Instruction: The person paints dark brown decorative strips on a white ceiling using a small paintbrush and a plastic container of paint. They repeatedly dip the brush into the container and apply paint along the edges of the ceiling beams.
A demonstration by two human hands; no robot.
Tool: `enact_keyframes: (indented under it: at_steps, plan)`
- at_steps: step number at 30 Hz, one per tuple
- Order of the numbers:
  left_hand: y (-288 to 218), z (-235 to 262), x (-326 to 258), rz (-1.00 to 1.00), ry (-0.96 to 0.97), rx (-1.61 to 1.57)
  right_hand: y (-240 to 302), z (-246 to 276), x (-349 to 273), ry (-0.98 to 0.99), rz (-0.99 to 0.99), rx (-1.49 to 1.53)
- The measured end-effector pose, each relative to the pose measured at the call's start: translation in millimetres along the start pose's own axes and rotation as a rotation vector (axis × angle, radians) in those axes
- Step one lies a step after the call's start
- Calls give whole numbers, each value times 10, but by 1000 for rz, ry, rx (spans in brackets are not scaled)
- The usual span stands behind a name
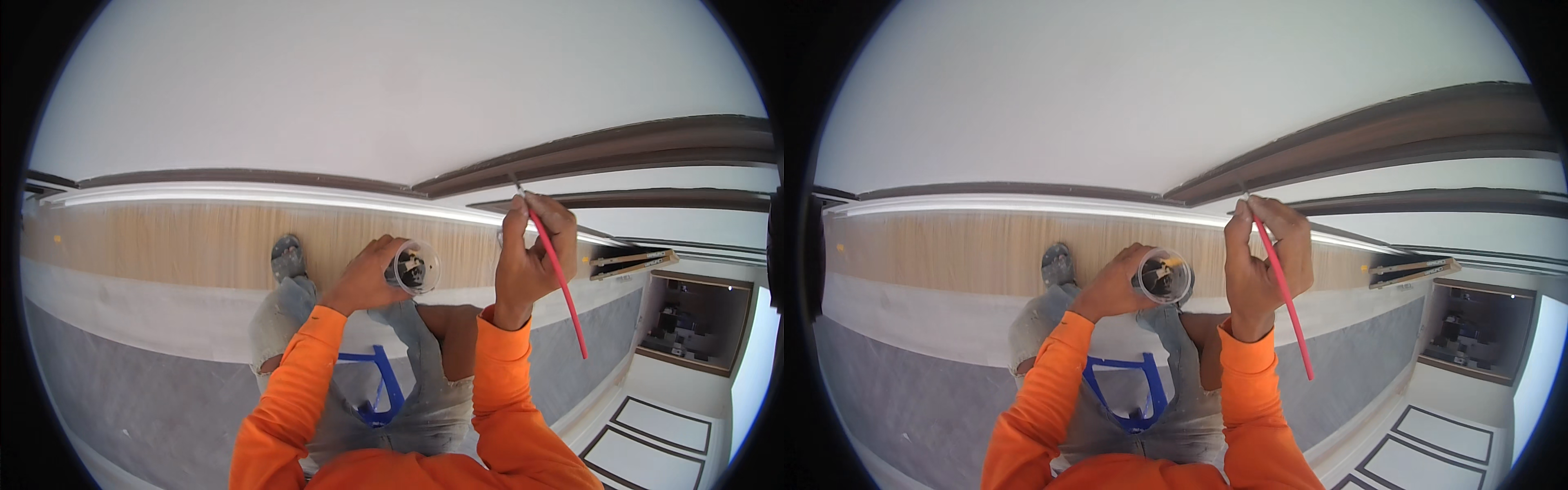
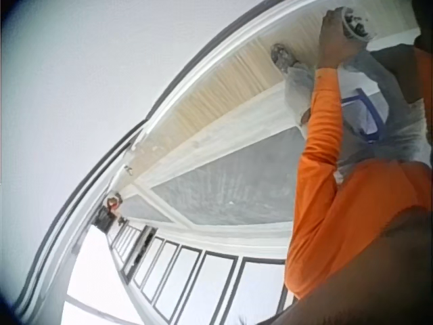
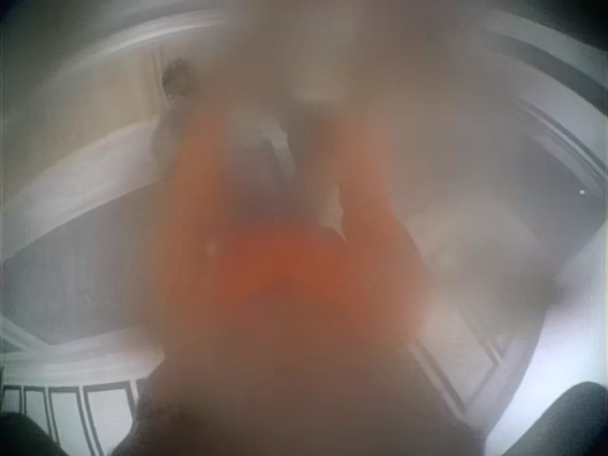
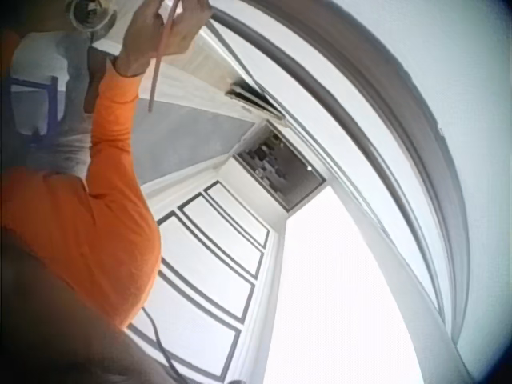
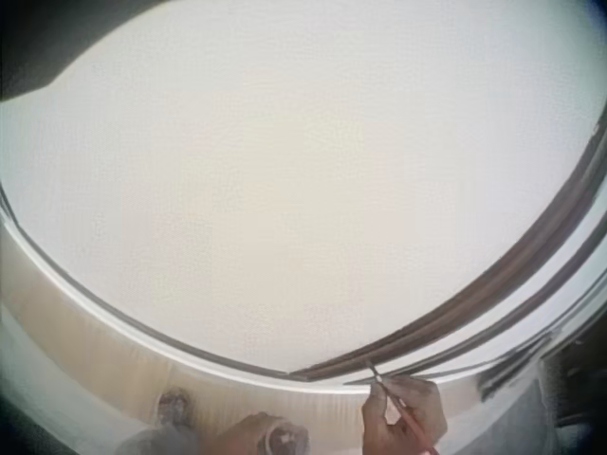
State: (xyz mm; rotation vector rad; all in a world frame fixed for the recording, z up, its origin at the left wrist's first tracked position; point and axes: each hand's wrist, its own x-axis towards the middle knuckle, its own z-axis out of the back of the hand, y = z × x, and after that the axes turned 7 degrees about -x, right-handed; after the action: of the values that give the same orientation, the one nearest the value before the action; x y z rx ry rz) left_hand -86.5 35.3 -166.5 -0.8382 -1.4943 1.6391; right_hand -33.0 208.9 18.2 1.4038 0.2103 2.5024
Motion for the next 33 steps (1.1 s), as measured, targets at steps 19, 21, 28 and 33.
enact_keyframes:
  at_steps: [19,21,28,33]
  plan:
    - [42,50,-38,55,10,7,-110,-152,-43,-1,57,-104]
    - [56,51,-36,48,14,-6,-110,-134,-72,16,35,-104]
    - [29,64,-40,62,12,-13,-121,-169,19,-28,114,-118]
    - [-19,93,-44,102,18,-26,-116,-166,-7,12,119,-144]
